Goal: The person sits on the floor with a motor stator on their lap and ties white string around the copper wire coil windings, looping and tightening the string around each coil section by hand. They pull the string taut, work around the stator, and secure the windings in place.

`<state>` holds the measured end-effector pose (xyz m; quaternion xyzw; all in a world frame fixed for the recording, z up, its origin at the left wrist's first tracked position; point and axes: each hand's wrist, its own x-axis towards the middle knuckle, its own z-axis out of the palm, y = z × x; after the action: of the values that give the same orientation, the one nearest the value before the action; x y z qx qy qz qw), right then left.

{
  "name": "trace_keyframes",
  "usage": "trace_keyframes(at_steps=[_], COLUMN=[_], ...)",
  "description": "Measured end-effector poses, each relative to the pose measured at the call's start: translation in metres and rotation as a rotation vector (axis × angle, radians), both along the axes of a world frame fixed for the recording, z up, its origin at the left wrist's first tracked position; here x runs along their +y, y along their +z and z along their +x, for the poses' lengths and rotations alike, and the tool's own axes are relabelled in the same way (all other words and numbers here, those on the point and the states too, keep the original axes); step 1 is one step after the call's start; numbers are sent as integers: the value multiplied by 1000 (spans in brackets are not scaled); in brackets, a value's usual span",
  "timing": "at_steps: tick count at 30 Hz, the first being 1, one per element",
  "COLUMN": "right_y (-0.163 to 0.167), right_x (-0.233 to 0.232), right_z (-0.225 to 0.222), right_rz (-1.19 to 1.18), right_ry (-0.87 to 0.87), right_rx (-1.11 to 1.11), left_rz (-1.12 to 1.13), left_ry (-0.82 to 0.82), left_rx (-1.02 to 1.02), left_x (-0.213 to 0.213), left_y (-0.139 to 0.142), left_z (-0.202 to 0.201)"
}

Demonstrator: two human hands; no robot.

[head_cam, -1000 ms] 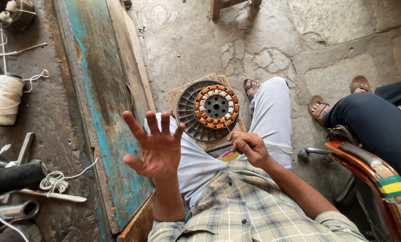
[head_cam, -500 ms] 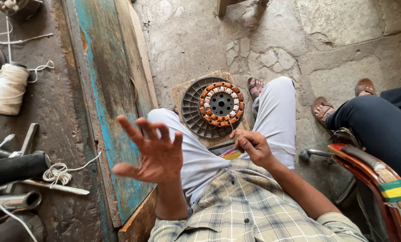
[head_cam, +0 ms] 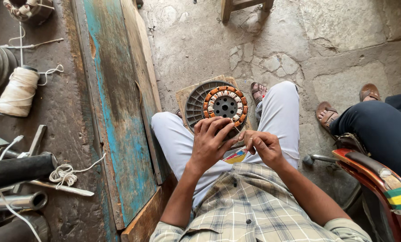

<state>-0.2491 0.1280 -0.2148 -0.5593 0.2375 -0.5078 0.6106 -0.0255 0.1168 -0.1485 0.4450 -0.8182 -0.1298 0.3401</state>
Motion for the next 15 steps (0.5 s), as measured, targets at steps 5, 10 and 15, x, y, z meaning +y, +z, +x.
trace_keyframes(at_steps=[5, 10, 15], right_y=[-1, -3, -3], right_x=[1, -2, -3], right_z=[2, 2, -6], right_rz=[-28, 11, -33], right_ry=[-6, 3, 13], right_rx=[13, 4, 27], left_rz=[-65, -759, -769], left_ry=[25, -136, -316], left_rx=[210, 874, 938], left_x=[-12, 7, -1], left_y=[45, 121, 132], left_z=[0, 41, 13])
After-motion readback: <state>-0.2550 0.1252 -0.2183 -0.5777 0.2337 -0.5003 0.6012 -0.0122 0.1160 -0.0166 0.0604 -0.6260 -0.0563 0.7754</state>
